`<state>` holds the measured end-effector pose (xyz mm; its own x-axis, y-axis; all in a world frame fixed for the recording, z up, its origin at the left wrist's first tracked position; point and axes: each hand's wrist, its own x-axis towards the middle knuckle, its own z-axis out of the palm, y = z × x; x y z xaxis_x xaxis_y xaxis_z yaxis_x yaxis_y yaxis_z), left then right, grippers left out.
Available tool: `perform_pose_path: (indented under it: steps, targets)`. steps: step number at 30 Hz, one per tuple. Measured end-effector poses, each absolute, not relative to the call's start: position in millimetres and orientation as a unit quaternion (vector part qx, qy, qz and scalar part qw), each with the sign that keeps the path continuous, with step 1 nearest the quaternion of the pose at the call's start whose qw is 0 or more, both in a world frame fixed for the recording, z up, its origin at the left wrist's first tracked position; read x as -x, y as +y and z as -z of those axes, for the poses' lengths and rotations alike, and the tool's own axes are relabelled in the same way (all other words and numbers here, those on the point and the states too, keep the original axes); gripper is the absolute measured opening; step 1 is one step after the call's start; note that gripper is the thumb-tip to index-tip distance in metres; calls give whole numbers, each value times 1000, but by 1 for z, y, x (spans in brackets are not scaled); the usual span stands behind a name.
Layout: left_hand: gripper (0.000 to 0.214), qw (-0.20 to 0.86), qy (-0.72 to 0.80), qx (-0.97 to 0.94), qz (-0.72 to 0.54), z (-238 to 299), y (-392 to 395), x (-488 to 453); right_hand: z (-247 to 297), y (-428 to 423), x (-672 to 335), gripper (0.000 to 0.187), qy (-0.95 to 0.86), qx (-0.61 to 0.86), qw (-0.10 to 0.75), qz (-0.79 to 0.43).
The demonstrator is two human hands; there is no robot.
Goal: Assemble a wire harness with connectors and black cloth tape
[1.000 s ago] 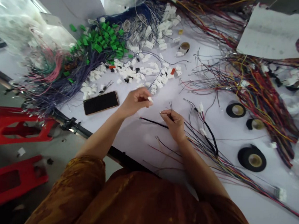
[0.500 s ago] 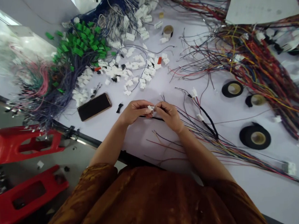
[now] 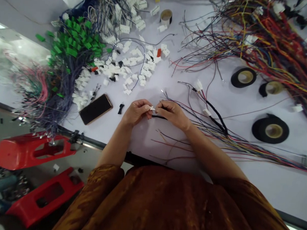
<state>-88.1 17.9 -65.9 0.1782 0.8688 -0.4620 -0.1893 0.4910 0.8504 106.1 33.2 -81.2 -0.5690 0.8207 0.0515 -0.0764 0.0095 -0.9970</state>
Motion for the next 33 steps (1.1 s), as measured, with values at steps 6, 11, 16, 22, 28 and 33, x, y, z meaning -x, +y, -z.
perform_pose_path:
  steps: [6,11,16,22,28,33]
  targets:
    - [32,643,555,-378,-369,67,14,86,82,27,-101,21,-701,340,391,-490]
    - [28,623,563,-381,-387,71,12,82,82,24,-98,20,-697,367,387,-478]
    - [31,630,549,-381,-396,73,10,80,82,26,-98,21,-693,372,382,-484]
    - [22,605,519,-405,-448,73,9,83,83,30,-97,26,-703,394,368,-464]
    - [19,575,528,-444,-441,75,7,88,83,32,-94,30,-777,420,234,-407]
    - [20,598,525,-419,-438,76,8,87,86,32,-95,16,-709,389,366,-460]
